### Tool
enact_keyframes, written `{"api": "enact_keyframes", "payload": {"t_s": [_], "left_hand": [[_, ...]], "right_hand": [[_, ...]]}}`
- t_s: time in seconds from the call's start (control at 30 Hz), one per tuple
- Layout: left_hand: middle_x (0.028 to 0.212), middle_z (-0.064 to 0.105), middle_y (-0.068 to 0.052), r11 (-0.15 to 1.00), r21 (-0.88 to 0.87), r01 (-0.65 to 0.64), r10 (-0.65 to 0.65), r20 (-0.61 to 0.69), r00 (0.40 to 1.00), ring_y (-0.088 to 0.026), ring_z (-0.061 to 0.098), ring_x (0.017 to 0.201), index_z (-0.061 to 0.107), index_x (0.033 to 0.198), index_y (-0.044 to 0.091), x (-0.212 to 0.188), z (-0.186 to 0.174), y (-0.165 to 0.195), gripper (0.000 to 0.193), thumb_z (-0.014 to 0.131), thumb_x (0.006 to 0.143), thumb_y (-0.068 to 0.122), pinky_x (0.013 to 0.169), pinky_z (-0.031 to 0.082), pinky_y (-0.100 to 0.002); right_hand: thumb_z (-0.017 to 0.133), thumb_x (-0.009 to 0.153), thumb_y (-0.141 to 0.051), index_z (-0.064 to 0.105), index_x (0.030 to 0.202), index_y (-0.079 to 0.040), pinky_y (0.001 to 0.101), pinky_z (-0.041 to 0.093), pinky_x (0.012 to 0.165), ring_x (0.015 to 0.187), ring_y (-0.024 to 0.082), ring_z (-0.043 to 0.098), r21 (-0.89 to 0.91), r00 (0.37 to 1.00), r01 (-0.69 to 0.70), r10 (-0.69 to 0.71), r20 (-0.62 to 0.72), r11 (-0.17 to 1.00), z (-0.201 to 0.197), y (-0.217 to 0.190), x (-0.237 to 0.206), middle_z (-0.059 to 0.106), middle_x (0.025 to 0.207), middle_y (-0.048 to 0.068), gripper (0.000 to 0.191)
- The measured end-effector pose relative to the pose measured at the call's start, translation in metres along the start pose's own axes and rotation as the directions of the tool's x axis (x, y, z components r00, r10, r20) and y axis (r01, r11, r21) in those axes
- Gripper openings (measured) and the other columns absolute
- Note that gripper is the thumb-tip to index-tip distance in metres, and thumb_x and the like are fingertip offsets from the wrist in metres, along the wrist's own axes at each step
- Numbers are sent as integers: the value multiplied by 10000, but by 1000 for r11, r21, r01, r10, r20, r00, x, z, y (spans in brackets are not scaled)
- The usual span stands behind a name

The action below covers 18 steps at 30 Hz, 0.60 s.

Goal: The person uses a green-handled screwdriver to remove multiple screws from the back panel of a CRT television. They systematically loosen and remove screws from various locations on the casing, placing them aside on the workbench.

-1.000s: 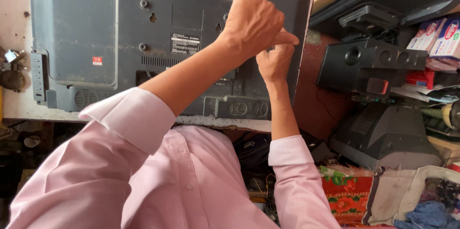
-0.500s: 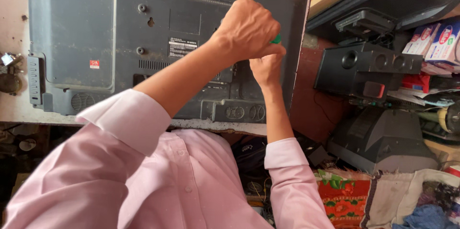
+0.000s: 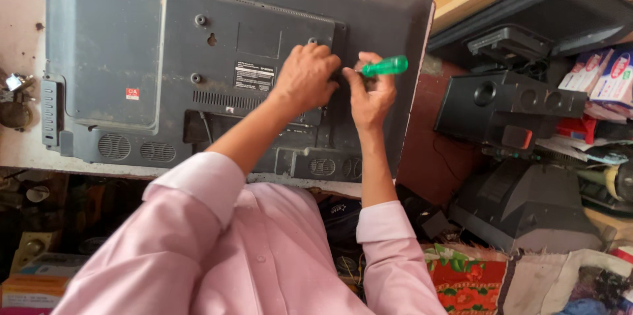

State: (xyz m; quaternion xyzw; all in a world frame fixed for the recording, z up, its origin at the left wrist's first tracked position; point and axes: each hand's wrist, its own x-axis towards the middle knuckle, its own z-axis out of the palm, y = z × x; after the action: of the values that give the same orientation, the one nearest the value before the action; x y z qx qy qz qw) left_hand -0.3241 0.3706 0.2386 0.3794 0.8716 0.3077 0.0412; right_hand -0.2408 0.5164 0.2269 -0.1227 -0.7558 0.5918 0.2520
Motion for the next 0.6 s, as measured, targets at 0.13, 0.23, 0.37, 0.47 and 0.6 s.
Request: {"api": "enact_keyframes", "payload": {"t_s": [0.13, 0.23, 0.37, 0.47, 0.6], "left_hand": [[958, 629, -62, 992, 111, 62, -55, -62, 997, -275, 593, 1010, 739, 867, 148, 4, 13, 11, 158, 798, 743, 227, 839, 428, -423], [908, 613, -43, 994, 73, 78, -67, -137, 988, -261, 583, 964, 730, 806, 148, 3, 17, 12, 105, 767, 734, 216, 815, 413, -416], [877, 605, -33, 996, 79, 34, -24, -125, 992, -246, 577, 936, 713, 794, 151, 2, 25, 8, 40, 714, 814, 186, 830, 418, -410], [869, 606, -28, 992, 127, -4, 17, -107, 994, -237, 578, 928, 707, 789, 149, 3, 30, 6, 35, 697, 807, 178, 830, 422, -400], [888, 607, -26, 990, 144, -3, 13, -71, 997, -230, 581, 947, 704, 798, 152, 5, 28, 7, 34, 703, 829, 167, 846, 427, -395]], "right_hand": [[751, 947, 65, 650, 1307, -22, 255, 559, 833, 933, 116, 689, -168, 1000, 2, -5, -20, 986, -2, -1, -4, 736, 1016, 86, 384], [650, 986, 34, 583, 1340, -39, 246, 558, 907, 1024, 99, 691, 83, 998, -53, 52, 21, 995, -1, -5, -8, 738, 1111, 63, 367], [774, 959, 51, 660, 1228, -31, 270, 572, 877, 984, 135, 694, -146, 999, 38, -42, -24, 989, 5, -5, -8, 718, 1075, 104, 303], [763, 967, 72, 654, 1286, -10, 274, 581, 866, 954, 151, 713, -221, 999, 33, -30, 17, 975, 2, -6, -4, 751, 1039, 121, 348], [644, 993, 69, 566, 1377, -6, 275, 565, 903, 993, 155, 717, -63, 997, 13, -8, 70, 998, -4, -17, 0, 753, 1058, 106, 399]]}}
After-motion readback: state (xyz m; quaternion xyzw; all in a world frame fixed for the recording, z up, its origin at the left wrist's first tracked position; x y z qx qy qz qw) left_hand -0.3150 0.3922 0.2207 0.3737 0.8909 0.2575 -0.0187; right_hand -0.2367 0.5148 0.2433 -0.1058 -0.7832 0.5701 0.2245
